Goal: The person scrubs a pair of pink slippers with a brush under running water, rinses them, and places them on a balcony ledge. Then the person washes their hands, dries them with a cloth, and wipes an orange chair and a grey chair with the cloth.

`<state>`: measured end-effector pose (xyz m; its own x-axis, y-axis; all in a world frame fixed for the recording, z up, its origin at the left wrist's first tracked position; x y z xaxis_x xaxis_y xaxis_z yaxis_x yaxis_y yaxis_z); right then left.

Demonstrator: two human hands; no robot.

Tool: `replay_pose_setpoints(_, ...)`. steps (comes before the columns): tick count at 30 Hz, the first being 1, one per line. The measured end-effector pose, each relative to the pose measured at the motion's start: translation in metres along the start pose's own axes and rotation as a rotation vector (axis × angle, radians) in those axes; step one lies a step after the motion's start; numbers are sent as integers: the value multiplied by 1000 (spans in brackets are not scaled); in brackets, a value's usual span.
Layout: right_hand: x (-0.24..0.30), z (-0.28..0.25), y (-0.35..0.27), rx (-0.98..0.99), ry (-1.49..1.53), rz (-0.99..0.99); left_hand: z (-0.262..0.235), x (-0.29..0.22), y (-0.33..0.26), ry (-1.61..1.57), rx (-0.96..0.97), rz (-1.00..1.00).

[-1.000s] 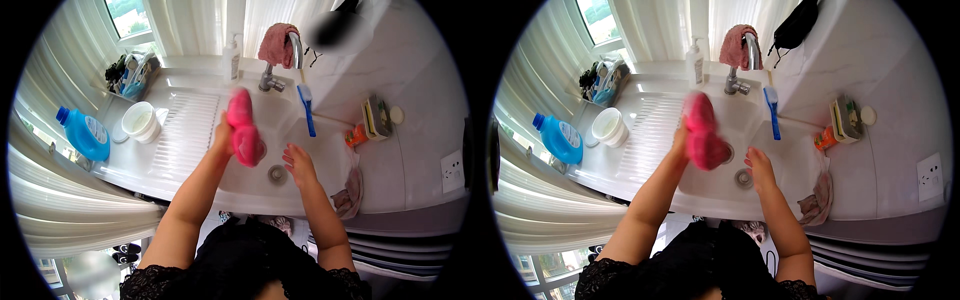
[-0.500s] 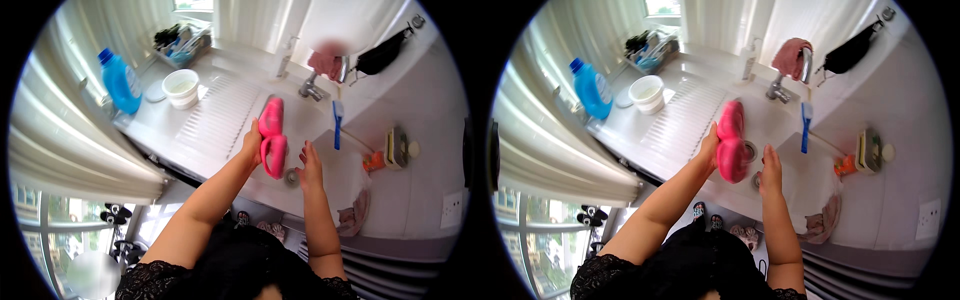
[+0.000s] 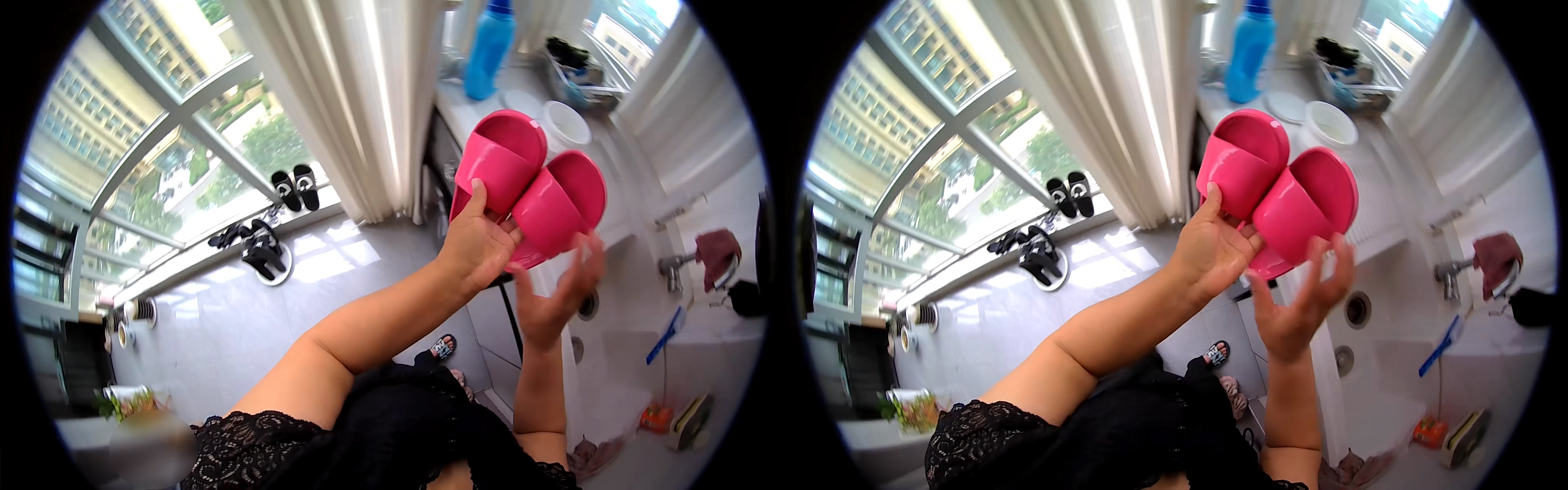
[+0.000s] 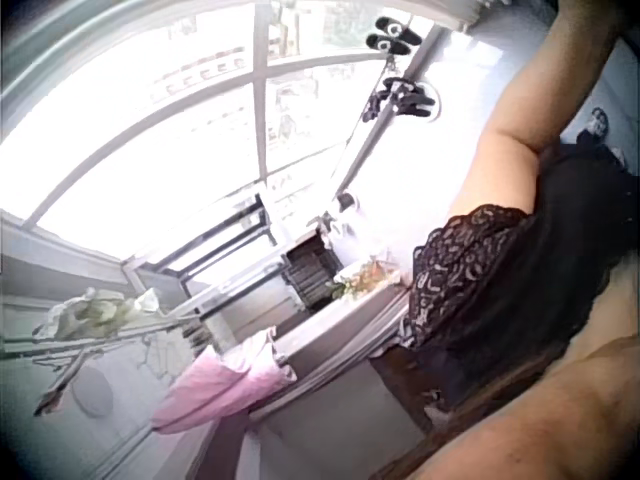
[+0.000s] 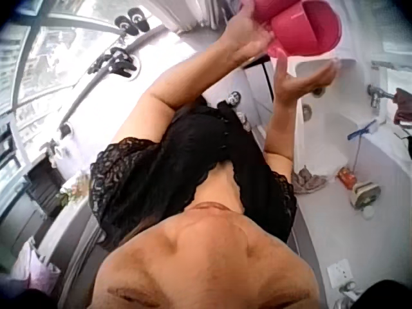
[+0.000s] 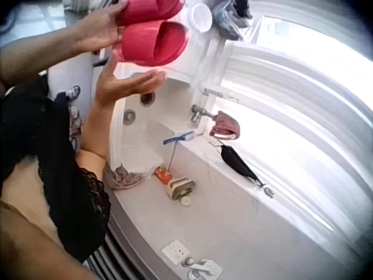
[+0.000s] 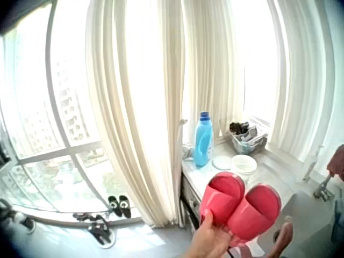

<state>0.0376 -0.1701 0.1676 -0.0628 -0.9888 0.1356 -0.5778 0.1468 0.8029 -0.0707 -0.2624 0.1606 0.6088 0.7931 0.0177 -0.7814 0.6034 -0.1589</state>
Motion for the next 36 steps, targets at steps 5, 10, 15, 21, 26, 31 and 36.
replay_pose_setpoints(5,157,100,5,384,284,-196,-72,-179,-73,-172,-44,296)
replay_pose_setpoints(10,331,192,-33,595,428,-314,-147,-348,-177,-270,-211,563)
replay_pose_setpoints(15,479,279,-106,1159,710,263,-243,-482,-256,-335,-285,814)
replay_pose_setpoints(21,602,356,-170,1917,1346,1490,-297,-577,-294,-417,-366,933)
replay_pose_setpoints(26,687,428,-187,1791,1307,1701,-317,-650,-311,-354,-401,915)
replay_pose_setpoints(31,753,484,-168,1854,1525,1723,-301,-729,-322,-200,-527,875)
replay_pose_setpoints(36,765,551,-176,1716,1518,1793,-338,-790,-333,-211,-651,894)
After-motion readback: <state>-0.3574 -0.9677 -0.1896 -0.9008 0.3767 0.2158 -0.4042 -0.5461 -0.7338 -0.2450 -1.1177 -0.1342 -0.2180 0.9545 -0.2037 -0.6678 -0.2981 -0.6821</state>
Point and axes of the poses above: each hand's wrist, its own y-axis towards the middle knuckle, its own z-axis out of the palm, x = y × z, the point moved 3 cm from there along y, towards the middle knuckle, and after that the axes turned 11 degrees about -y, right-handed, at the moved point
